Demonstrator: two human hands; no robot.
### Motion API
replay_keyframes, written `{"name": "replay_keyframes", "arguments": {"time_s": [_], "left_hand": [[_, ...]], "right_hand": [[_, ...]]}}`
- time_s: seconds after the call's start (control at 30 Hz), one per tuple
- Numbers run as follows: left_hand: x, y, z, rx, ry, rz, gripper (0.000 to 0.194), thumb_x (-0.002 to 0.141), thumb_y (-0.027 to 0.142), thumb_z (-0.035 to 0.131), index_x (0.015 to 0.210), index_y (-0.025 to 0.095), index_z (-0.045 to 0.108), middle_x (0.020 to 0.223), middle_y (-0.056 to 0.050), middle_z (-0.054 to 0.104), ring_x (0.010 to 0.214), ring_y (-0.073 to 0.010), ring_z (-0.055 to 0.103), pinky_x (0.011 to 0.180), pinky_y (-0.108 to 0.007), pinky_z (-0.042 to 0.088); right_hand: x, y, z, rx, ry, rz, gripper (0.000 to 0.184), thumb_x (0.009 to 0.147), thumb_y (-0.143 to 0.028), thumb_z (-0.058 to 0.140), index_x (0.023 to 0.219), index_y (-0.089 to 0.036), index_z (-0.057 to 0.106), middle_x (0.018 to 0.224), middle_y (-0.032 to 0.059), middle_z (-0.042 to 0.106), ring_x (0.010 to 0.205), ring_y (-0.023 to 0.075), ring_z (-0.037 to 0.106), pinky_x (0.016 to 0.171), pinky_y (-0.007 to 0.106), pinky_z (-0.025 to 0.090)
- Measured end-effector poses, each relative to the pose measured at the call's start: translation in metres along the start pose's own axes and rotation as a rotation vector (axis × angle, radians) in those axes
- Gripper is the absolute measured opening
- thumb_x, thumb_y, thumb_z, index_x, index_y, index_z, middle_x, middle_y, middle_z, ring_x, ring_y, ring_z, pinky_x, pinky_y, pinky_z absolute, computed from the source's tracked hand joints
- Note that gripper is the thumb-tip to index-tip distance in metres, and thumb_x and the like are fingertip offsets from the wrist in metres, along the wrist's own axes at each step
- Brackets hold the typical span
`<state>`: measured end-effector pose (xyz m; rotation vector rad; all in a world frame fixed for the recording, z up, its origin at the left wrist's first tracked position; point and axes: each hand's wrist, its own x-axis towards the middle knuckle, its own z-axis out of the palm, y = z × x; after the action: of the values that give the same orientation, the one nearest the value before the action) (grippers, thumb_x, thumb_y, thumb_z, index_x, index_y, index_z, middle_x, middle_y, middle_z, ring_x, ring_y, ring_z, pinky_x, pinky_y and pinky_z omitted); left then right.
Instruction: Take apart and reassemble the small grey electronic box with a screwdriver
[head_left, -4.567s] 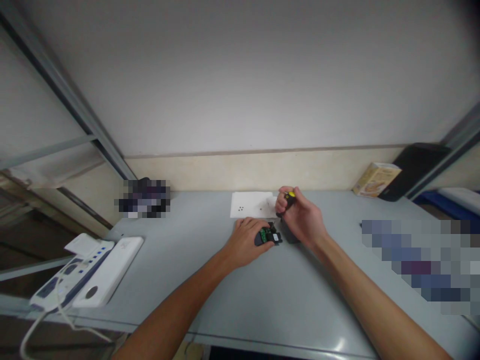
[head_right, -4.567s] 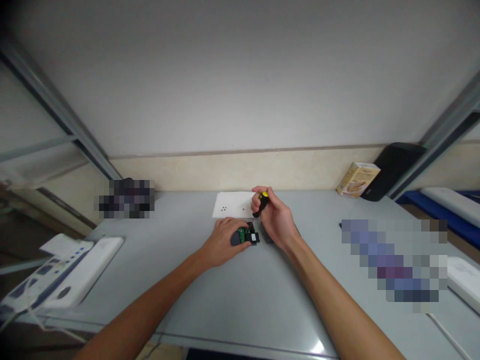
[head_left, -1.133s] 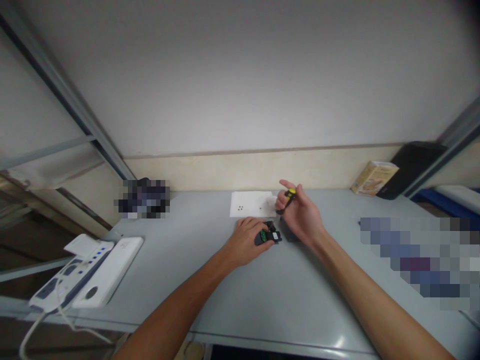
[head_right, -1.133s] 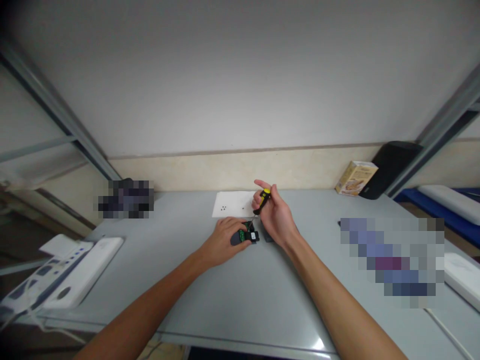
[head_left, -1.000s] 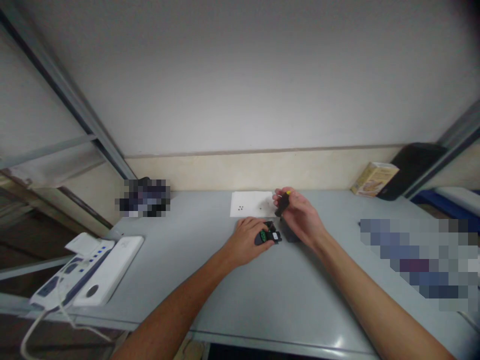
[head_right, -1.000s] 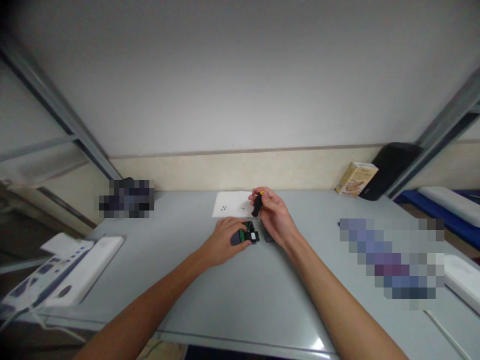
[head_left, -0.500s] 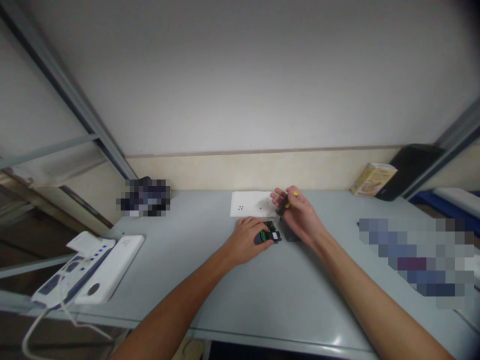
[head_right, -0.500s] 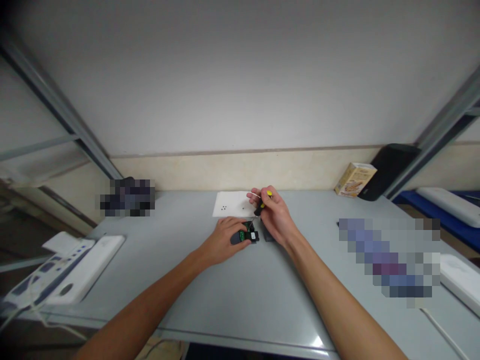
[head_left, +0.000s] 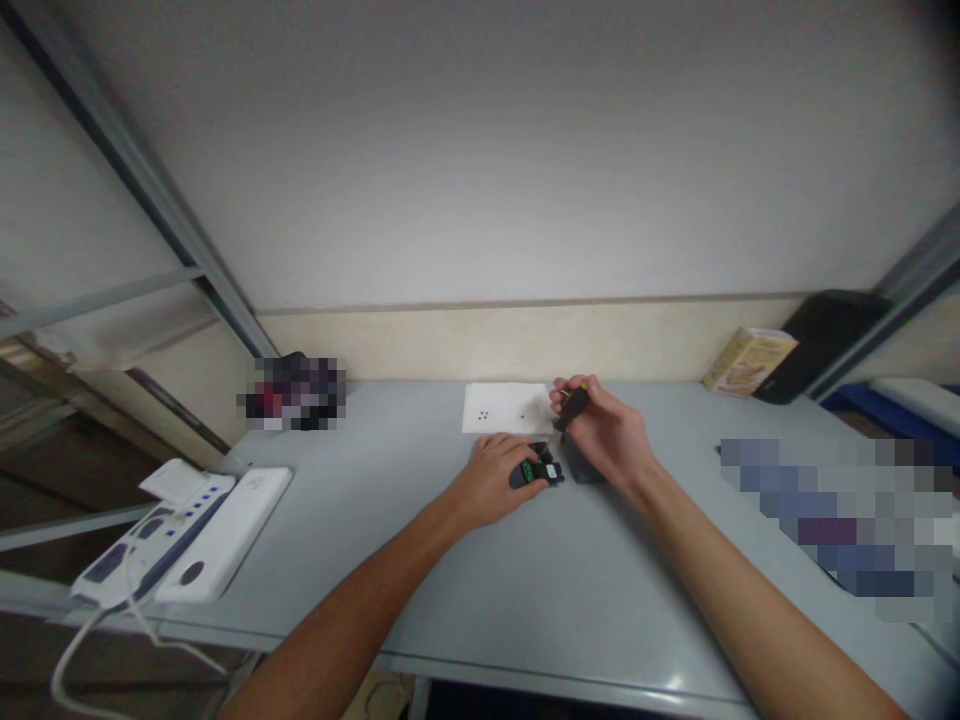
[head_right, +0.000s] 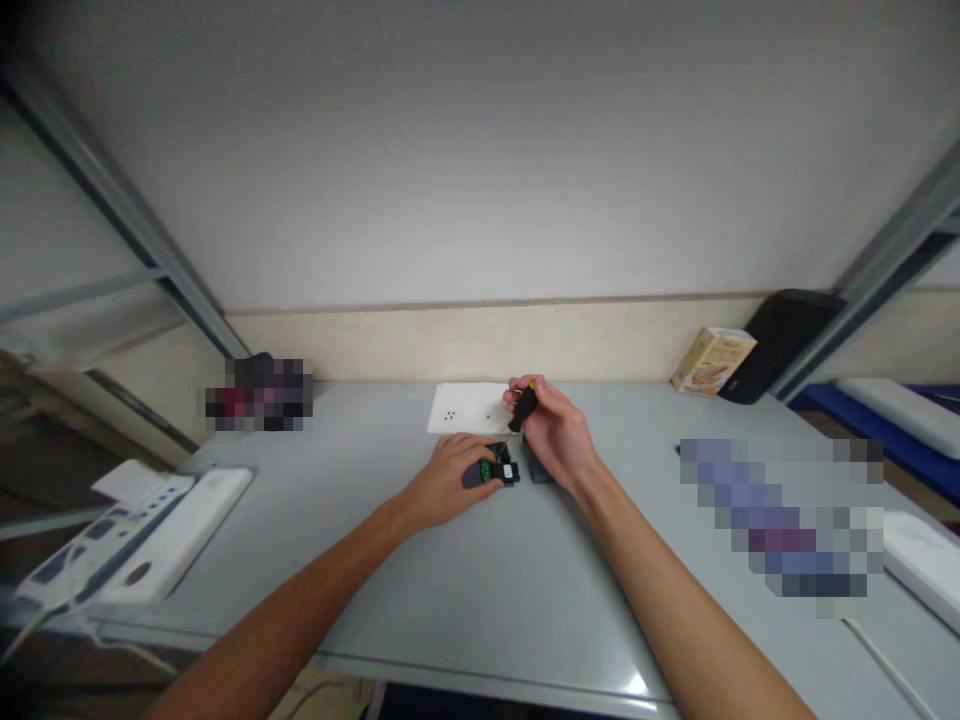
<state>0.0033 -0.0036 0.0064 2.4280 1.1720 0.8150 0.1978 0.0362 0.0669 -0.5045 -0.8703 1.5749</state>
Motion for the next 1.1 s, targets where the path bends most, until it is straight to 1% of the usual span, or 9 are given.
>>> {"name": "replay_keyframes", "arguments": {"time_s": [0.1, 0.2, 0.27, 0.4, 0.53, 0.67, 0.77, 0.9, 1.1], "left_hand": [[-0.0002, -0.0012, 0.0012, -0.002, 0.007, 0.002, 0.021, 0.094, 0.040, 0.073, 0.109, 0.026, 0.068, 0.136, -0.003, 0.069, 0.127, -0.0243, 0.059, 0.113, -0.043, 0.037], [-0.0002, -0.0015, 0.0018, 0.001, 0.009, 0.003, 0.021, 0.094, 0.038, 0.073, 0.109, 0.025, 0.066, 0.134, -0.003, 0.069, 0.126, -0.0240, 0.059, 0.111, -0.043, 0.038], [-0.0001, -0.0009, 0.0013, 0.001, 0.006, -0.002, 0.022, 0.094, 0.037, 0.073, 0.110, 0.025, 0.066, 0.133, -0.003, 0.070, 0.126, -0.0238, 0.059, 0.110, -0.042, 0.038], [0.0002, 0.0014, -0.0011, -0.003, -0.005, -0.016, 0.022, 0.093, 0.038, 0.073, 0.109, 0.025, 0.066, 0.132, -0.003, 0.070, 0.126, -0.0244, 0.059, 0.109, -0.042, 0.039], [0.0000, 0.0020, -0.0021, -0.008, -0.001, -0.007, 0.021, 0.093, 0.037, 0.074, 0.109, 0.025, 0.066, 0.133, -0.003, 0.069, 0.126, -0.0245, 0.059, 0.111, -0.043, 0.038], [-0.0003, 0.0005, -0.0006, -0.005, 0.003, -0.010, 0.021, 0.093, 0.038, 0.073, 0.109, 0.026, 0.067, 0.135, -0.003, 0.069, 0.127, -0.0244, 0.059, 0.111, -0.043, 0.039], [-0.0001, -0.0002, -0.0001, -0.003, 0.003, -0.010, 0.022, 0.093, 0.039, 0.073, 0.109, 0.026, 0.067, 0.133, -0.003, 0.070, 0.125, -0.0244, 0.059, 0.109, -0.043, 0.039], [0.0000, -0.0001, -0.0003, -0.012, 0.012, 0.000, 0.021, 0.093, 0.038, 0.074, 0.108, 0.025, 0.067, 0.133, -0.003, 0.070, 0.125, -0.0238, 0.060, 0.110, -0.043, 0.039], [-0.0003, -0.0003, 0.0003, -0.006, 0.009, -0.006, 0.022, 0.092, 0.039, 0.074, 0.109, 0.026, 0.068, 0.133, -0.003, 0.070, 0.126, -0.0245, 0.060, 0.113, -0.044, 0.039]], "right_hand": [[-0.0021, -0.0003, 0.0017, -0.015, -0.011, -0.013, 0.033, 0.072, -0.037, 0.091, 0.076, -0.025, 0.061, 0.095, 0.0005, 0.069, 0.084, 0.0173, 0.064, 0.075, 0.031, 0.054], [-0.0011, 0.0008, 0.0046, 0.001, -0.031, -0.039, 0.039, 0.077, -0.043, 0.088, 0.072, -0.025, 0.054, 0.063, -0.0056, 0.046, 0.056, 0.0112, 0.046, 0.056, 0.025, 0.044], [0.0008, 0.0011, 0.0051, 0.014, -0.026, -0.041, 0.035, 0.083, -0.055, 0.080, 0.079, -0.026, 0.060, 0.060, -0.0064, 0.037, 0.052, 0.0117, 0.038, 0.051, 0.025, 0.041], [0.0025, -0.0001, 0.0019, 0.024, -0.020, 0.016, 0.032, 0.087, -0.057, 0.073, 0.096, -0.027, 0.069, 0.076, -0.0009, 0.055, 0.070, 0.0158, 0.055, 0.066, 0.031, 0.051], [-0.0007, -0.0010, 0.0011, -0.022, 0.001, 0.004, 0.029, 0.074, -0.042, 0.089, 0.085, -0.025, 0.067, 0.099, 0.0015, 0.068, 0.089, 0.0174, 0.063, 0.080, 0.032, 0.052], [-0.0016, 0.0002, 0.0049, -0.020, -0.012, -0.028, 0.037, 0.072, -0.039, 0.091, 0.073, -0.024, 0.057, 0.072, -0.0031, 0.054, 0.066, 0.0134, 0.052, 0.065, 0.029, 0.047], [0.0008, 0.0011, 0.0057, 0.004, -0.011, -0.033, 0.032, 0.082, -0.052, 0.081, 0.082, -0.027, 0.063, 0.063, -0.0057, 0.038, 0.055, 0.0127, 0.039, 0.056, 0.028, 0.042], [0.0025, 0.0007, 0.0019, 0.060, -0.014, 0.029, 0.029, 0.088, -0.054, 0.072, 0.099, -0.027, 0.070, 0.075, -0.0015, 0.052, 0.068, 0.0155, 0.052, 0.066, 0.030, 0.050], [-0.0018, 0.0020, 0.0004, -0.031, -0.033, 0.013, 0.025, 0.078, -0.043, 0.084, 0.089, -0.025, 0.070, 0.100, 0.0028, 0.067, 0.087, 0.0185, 0.064, 0.081, 0.033, 0.053]]}}
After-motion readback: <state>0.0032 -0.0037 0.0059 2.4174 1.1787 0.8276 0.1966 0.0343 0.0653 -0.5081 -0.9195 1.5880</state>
